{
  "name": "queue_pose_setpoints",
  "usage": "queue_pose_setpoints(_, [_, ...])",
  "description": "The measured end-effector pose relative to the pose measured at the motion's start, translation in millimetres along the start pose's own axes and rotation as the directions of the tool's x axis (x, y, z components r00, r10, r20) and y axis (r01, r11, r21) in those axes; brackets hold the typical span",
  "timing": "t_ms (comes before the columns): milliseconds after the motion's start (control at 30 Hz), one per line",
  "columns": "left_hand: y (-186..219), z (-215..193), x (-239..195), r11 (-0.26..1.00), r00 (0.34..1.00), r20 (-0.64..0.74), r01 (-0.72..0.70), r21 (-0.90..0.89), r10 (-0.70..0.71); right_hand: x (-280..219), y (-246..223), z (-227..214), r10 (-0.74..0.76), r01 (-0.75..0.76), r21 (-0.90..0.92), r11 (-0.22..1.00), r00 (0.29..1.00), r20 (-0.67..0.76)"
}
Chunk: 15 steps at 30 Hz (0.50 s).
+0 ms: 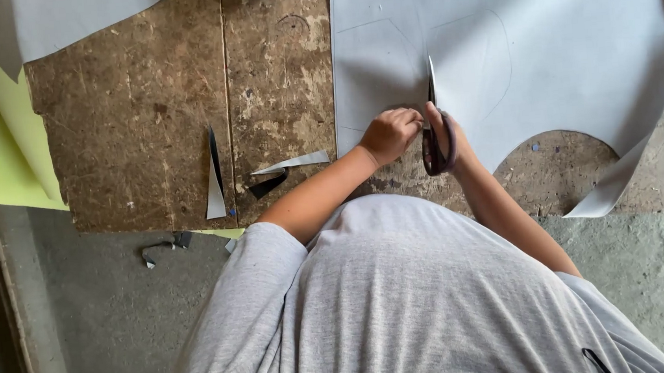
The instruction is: Tracing patterns onto upholstery material using a template and then cutting out the shaped pieces with scissors.
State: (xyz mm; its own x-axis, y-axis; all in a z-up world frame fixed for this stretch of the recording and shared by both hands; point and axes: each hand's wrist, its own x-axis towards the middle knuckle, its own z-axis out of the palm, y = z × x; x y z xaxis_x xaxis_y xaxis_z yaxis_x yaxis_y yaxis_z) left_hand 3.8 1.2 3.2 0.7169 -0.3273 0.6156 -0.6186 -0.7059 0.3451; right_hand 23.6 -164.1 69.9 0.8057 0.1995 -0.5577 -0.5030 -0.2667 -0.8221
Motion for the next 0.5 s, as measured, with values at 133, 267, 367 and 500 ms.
queue_pose_setpoints(133, [4.9, 0.5, -4.3, 0.999, 0.999, -0.030, -0.015, 0.029, 0.016, 53.6, 32.2, -10.4, -0.012, 0.012, 0.041, 0.999, 1.000, -0.001])
queue_pose_setpoints(267, [6.9, -8.3, -2.4, 0.999, 0.999, -0.047, -0.012, 0.045, 0.014, 68.5, 13.8, -13.8, -0.064, 0.065, -0.098, 0.993, 0.998, 0.017])
queue_pose_setpoints(367, [9.1, -13.3, -4.8, 1.000, 0.999, -0.046, 0.005, 0.020, -0.004, 99.3, 15.8, -20.2, -0.123, 0.124, -0.172, 0.977, 0.992, 0.017])
queue_pose_setpoints(500, [10.1, -21.9, -3.7, 0.999, 0.999, -0.047, 0.024, -0.022, -0.025, 48.4, -64.1, 1.0, -0.133, 0.132, -0.146, 0.980, 0.991, 0.002])
